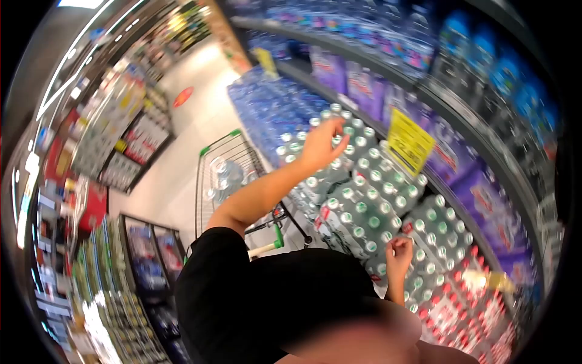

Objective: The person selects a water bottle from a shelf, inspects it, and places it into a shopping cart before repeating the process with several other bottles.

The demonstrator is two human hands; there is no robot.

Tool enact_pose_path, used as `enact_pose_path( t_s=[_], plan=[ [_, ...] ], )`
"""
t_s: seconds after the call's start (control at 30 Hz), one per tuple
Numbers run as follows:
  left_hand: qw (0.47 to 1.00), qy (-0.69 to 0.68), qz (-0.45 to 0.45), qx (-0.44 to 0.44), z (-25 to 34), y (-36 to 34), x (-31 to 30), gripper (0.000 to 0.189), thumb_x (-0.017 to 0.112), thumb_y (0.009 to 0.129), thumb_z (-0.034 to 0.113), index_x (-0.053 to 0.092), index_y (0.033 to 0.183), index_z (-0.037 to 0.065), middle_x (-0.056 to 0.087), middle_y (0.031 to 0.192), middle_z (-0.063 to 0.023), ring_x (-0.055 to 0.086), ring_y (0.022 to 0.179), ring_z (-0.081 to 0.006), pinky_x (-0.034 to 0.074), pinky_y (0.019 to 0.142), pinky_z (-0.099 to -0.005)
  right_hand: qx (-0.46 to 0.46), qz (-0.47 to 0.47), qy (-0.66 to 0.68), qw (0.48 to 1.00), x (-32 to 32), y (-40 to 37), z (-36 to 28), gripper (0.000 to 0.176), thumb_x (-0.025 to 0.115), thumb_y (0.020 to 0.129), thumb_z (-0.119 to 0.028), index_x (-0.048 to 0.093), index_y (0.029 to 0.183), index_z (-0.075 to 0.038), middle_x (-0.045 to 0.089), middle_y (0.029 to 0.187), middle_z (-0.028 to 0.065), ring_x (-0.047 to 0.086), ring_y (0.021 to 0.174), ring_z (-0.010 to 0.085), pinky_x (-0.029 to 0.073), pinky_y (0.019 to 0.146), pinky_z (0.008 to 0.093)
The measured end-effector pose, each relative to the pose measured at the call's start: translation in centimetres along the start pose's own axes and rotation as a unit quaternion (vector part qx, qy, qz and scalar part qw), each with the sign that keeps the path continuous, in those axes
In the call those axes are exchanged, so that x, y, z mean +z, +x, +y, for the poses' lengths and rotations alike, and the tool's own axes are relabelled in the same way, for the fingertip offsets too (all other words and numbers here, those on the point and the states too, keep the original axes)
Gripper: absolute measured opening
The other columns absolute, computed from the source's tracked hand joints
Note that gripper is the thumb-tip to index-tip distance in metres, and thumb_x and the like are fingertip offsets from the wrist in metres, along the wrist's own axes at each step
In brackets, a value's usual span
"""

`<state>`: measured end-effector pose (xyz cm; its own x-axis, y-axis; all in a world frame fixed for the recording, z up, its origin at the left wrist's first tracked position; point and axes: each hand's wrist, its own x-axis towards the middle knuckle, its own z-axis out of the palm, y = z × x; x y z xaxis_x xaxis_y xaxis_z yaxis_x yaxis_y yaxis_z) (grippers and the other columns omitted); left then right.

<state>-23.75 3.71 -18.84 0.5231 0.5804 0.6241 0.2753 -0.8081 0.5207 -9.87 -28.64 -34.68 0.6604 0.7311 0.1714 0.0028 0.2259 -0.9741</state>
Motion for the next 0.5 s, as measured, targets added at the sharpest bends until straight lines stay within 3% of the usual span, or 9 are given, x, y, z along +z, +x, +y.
enact_pose_path(
  t_s=[0.1,0.23,0.37,0.43,0.5],
  plan=[
    [0.975,0.009,0.038,-0.220,-4.8,-9.4,-5.5,0.037,0.066,0.083,0.017,0.050,0.116,0.008,0.061,0.081,-0.0094,0.062,0.072,-0.0245,0.049,0.065,-0.0362,0.012,-0.113,-0.017,0.993,4.0,1.6,0.1,0.031,0.062,0.076,0.015,0.042,0.087,-0.006,0.057,0.088,0.0064,0.056,0.077,0.0119,0.047,0.070,0.0241],
    [0.917,0.118,0.055,-0.378,-8.9,-22.3,-11.7,0.036,0.064,0.083,0.015,0.051,0.116,0.009,0.063,0.082,-0.0095,0.063,0.073,-0.0258,0.050,0.066,-0.0363,-0.018,-0.228,-0.068,0.971,9.2,2.9,0.9,0.029,0.063,0.074,0.013,0.043,0.081,-0.006,0.057,0.084,0.0053,0.056,0.075,0.0120,0.047,0.071,0.0251],
    [0.856,0.237,0.084,-0.451,-12.0,-36.3,-18.0,0.037,0.065,0.080,0.017,0.054,0.115,0.008,0.065,0.087,-0.0106,0.063,0.083,-0.0290,0.049,0.073,-0.0417,-0.025,-0.331,-0.115,0.936,15.0,3.1,1.9,0.027,0.061,0.071,0.012,0.042,0.079,-0.005,0.051,0.075,0.0042,0.050,0.070,0.0117,0.044,0.067,0.0248],
    [0.817,0.299,0.069,-0.489,-11.3,-40.8,-21.1,0.038,0.066,0.080,0.021,0.054,0.113,0.006,0.065,0.096,-0.0122,0.061,0.091,-0.0320,0.047,0.079,-0.0445,-0.046,-0.402,-0.074,0.912,18.3,3.1,2.9,0.027,0.060,0.071,0.012,0.042,0.079,-0.005,0.050,0.074,0.0033,0.048,0.068,0.0109,0.043,0.065,0.0242],
    [0.773,0.347,0.048,-0.528,-10.0,-44.1,-23.3,0.037,0.066,0.081,0.025,0.055,0.112,0.007,0.064,0.103,-0.0122,0.058,0.099,-0.0311,0.045,0.084,-0.0455,0.018,-0.429,-0.060,0.901,21.3,2.1,4.2,0.027,0.064,0.074,0.009,0.042,0.080,-0.005,0.050,0.075,0.0023,0.046,0.067,0.0100,0.042,0.065,0.0234]
  ],
)
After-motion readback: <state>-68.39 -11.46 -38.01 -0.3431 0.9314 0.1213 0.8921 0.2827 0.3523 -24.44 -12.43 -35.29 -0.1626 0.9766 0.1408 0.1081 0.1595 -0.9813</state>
